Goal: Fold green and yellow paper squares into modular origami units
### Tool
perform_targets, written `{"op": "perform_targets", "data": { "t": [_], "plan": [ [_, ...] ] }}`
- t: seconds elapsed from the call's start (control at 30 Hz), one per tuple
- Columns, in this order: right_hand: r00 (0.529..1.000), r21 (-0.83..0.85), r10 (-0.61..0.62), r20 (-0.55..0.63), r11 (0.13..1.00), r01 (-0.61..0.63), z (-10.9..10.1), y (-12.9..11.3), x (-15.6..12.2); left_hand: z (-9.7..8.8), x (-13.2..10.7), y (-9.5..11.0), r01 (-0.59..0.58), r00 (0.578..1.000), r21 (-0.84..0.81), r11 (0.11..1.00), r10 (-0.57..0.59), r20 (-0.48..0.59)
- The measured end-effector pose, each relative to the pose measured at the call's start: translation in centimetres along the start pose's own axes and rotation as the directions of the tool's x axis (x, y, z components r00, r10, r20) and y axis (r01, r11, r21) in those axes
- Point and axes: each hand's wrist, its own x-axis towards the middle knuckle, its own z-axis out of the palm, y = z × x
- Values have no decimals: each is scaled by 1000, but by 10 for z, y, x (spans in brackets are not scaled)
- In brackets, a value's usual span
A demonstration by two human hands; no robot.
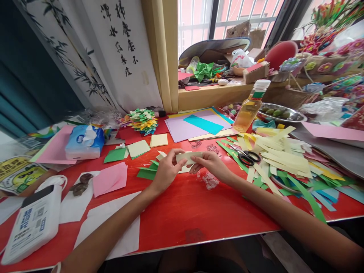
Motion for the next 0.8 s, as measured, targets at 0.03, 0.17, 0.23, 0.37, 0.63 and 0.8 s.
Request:
{"op": "perform_targets", "data": {
  "t": [0.03,0.17,0.23,0.37,0.63,0.8],
  "plan": [
    [1000,-6,3,11,1000,-3,0,1,0,-1,0,0,3,1000,24,1000,-3,0],
    [998,-64,34,54,997,-30,1,1,-1,-2,1,1,-33,999,110,993,33,7],
    [994,-102,56,93,994,-46,1,0,-1,-2,2,1,-81,997,131,988,79,24],
    [994,-117,74,82,991,-64,0,-1,-1,-2,3,1,-124,992,164,979,119,41],
    [1000,-113,10,-8,994,-11,-5,-3,-1,-2,1,3,-96,990,132,987,80,118],
    [998,-210,51,38,977,-42,0,-2,-2,-1,1,4,-90,990,100,991,79,113]
  ]
}}
